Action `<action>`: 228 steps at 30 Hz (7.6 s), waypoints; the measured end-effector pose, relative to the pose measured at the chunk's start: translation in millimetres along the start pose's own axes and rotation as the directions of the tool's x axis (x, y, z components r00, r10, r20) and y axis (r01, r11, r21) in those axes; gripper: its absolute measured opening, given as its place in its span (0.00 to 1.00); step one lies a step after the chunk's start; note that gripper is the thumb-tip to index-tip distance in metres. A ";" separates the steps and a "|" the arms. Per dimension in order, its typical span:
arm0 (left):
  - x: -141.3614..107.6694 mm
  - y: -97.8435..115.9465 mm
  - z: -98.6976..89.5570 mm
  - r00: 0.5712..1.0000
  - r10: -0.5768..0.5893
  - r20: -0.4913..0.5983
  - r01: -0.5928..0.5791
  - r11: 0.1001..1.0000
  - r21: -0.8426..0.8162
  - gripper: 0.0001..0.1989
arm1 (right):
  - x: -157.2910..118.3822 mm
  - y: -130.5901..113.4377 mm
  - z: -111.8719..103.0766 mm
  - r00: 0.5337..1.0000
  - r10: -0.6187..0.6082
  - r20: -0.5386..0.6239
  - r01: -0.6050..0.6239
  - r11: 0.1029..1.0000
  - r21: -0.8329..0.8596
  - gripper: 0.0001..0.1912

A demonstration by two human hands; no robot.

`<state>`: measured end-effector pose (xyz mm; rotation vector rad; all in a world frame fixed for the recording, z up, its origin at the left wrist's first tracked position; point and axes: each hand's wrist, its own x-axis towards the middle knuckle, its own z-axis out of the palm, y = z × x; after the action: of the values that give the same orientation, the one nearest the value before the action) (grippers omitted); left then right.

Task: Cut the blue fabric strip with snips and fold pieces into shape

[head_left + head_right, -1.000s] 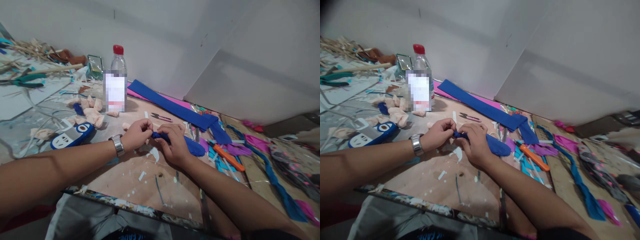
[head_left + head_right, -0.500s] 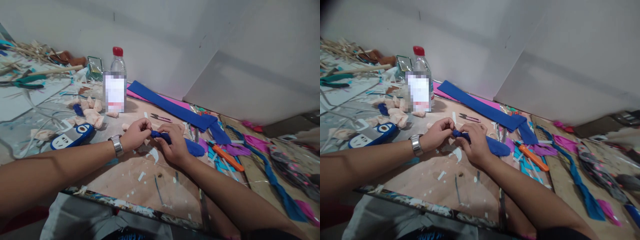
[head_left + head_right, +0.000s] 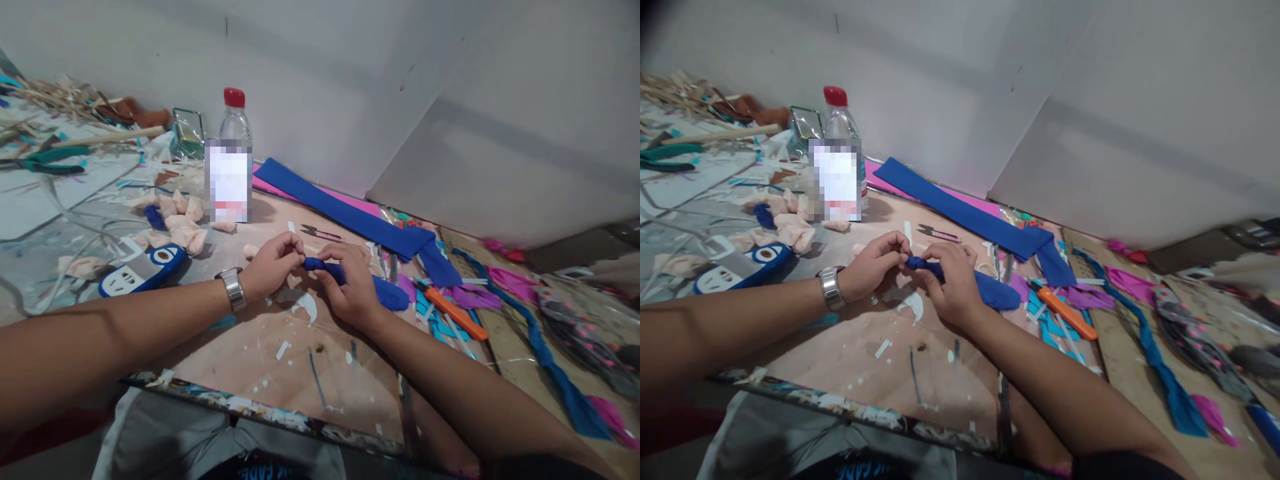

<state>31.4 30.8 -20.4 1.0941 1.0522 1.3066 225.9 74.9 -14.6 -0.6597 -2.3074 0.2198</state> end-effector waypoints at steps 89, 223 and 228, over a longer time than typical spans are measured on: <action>1.9 -8.3 -1.1 0.957 0.259 -0.132 -0.236 0.957 0.167 0.07 | 0.2 -5.0 -1.6 0.997 -0.042 -0.061 0.038 0.998 -0.055 0.08; 1.5 -9.1 -0.8 0.994 0.112 -0.015 -0.109 0.986 0.125 0.12 | 0.3 2.9 3.7 0.997 0.047 -0.061 -0.042 0.995 0.090 0.09; 1.5 -9.1 -1.5 0.993 0.120 0.010 -0.120 0.986 0.112 0.12 | 0.8 2.6 3.4 0.996 0.053 -0.070 -0.047 0.995 0.087 0.09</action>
<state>31.6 32.6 -29.6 1.2602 1.0816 1.3528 224.1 77.6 -17.5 -0.6720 -2.2016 0.3114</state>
